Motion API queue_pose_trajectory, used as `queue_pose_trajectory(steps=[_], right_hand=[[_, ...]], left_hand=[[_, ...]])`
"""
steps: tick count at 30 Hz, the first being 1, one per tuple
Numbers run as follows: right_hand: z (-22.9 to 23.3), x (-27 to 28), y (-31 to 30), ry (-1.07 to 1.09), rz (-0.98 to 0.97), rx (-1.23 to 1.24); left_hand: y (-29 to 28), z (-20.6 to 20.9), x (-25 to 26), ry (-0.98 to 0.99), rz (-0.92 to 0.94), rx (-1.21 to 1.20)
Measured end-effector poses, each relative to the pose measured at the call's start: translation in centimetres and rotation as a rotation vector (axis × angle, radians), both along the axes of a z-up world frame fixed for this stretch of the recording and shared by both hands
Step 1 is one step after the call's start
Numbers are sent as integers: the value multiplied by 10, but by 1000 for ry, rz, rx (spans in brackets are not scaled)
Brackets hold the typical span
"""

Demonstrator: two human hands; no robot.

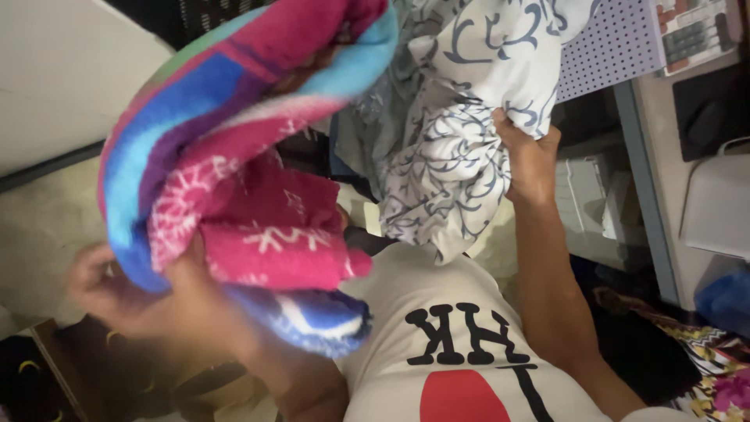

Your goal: The person straightens a patterned pillowcase on a pillow and places it on a bed with a pink heart-patterned sheet. They then pick up a folded multicolored throw, unfold it, and place it on the bed.

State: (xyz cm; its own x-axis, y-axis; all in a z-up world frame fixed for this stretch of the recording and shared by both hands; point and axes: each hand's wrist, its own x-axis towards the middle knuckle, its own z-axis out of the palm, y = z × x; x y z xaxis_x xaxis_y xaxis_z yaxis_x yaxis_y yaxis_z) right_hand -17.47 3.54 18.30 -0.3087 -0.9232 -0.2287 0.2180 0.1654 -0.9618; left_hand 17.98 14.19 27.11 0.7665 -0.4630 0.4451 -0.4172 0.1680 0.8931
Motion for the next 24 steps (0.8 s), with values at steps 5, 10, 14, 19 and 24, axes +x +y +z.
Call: queue_pose_trajectory(steps=[5, 10, 14, 19, 24], right_hand=[[22, 39, 5, -60, 75, -84], [18, 71, 4, -6, 137, -115], [14, 92, 5, 69, 247, -49], [8, 103, 3, -229, 301, -38], [2, 105, -2, -170, 329, -97]], left_hand=[[26, 1, 33, -181, 104, -34], [35, -11, 45, -177, 147, -18], [44, -11, 52, -184, 198, 14], [47, -7, 50, -170, 207, 20], [49, -9, 50, -145, 206, 20]])
